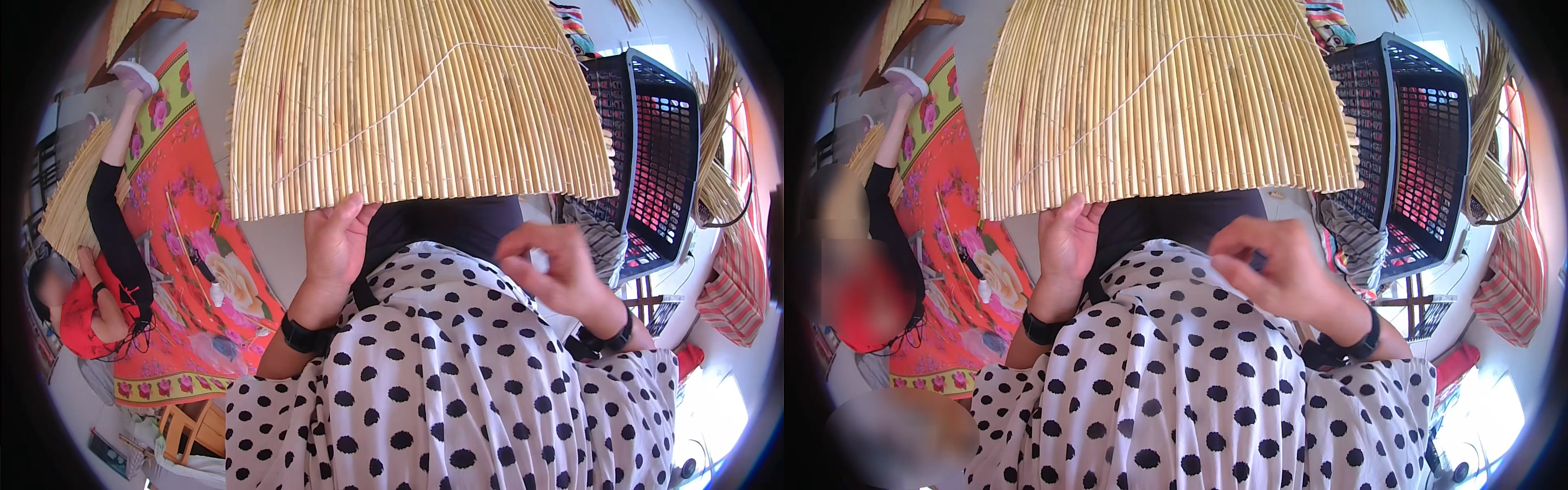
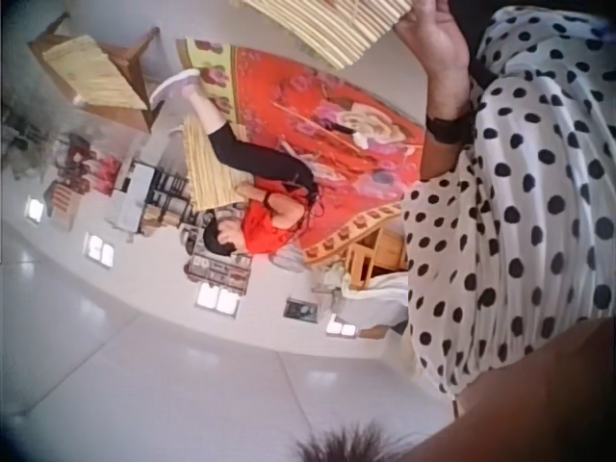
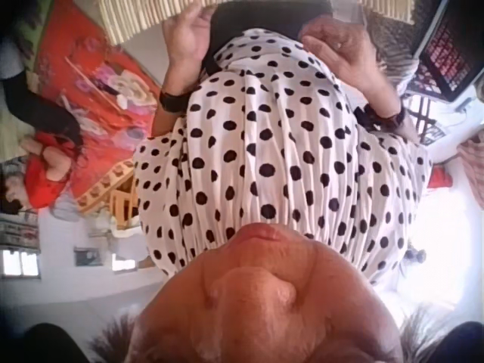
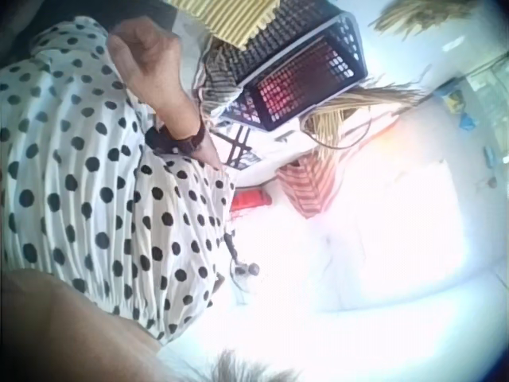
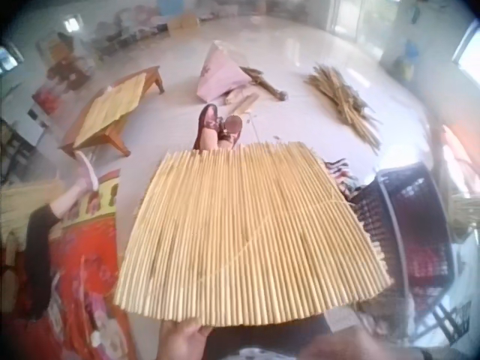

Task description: The person weaves a bamboo mat by hand, threading string through the slats and securing them. They adjust the mat's position and continue stitching along the edges.

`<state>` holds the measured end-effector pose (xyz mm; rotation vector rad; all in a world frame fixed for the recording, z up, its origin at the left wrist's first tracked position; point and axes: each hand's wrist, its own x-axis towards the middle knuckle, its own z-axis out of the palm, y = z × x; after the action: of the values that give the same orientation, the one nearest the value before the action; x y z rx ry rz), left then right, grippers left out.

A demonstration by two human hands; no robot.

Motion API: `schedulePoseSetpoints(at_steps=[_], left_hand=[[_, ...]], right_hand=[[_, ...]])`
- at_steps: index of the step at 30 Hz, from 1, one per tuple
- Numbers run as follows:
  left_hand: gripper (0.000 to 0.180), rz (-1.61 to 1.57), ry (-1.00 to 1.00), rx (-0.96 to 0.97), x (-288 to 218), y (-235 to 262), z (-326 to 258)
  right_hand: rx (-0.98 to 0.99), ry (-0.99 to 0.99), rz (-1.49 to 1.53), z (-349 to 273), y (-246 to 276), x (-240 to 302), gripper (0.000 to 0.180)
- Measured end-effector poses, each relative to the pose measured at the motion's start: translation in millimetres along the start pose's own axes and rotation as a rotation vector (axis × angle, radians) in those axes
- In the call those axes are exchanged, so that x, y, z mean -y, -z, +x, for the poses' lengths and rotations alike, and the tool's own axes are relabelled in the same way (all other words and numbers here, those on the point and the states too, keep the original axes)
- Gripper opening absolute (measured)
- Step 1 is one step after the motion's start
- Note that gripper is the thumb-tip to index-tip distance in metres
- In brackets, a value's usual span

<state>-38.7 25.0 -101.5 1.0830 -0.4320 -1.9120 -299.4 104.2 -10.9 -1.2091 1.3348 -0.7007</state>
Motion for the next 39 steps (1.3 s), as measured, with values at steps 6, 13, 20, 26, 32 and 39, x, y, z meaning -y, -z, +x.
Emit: schedulePoseSetpoints(at_steps=[6,13,20,26,32,39], left_hand=[[0.034,0.059,0.007,0.008,-4,-7,0],[0.036,0.151,-0.038,-0.041,-6,-5,-2],[0.057,0.211,0.077,0.219,-7,-1,-1],[0.045,0.191,0.275,0.125,-2,6,8],[0.038,0.208,0.242,-0.038,0,6,7],[0.03,0.225,0.159,-0.076,2,-2,9]], right_hand=[[0.121,-0.374,0.809,46,-65,-36,0.03],[-0.116,-0.423,1.085,73,-79,-31,0.029],[-0.235,-0.353,0.991,81,-87,-36,0.018],[-0.194,-0.334,1.005,84,-86,-34,0.021],[-0.254,-0.316,0.96,64,-65,-51,0.03],[-0.322,-0.312,0.915,62,-48,-51,0.023]])
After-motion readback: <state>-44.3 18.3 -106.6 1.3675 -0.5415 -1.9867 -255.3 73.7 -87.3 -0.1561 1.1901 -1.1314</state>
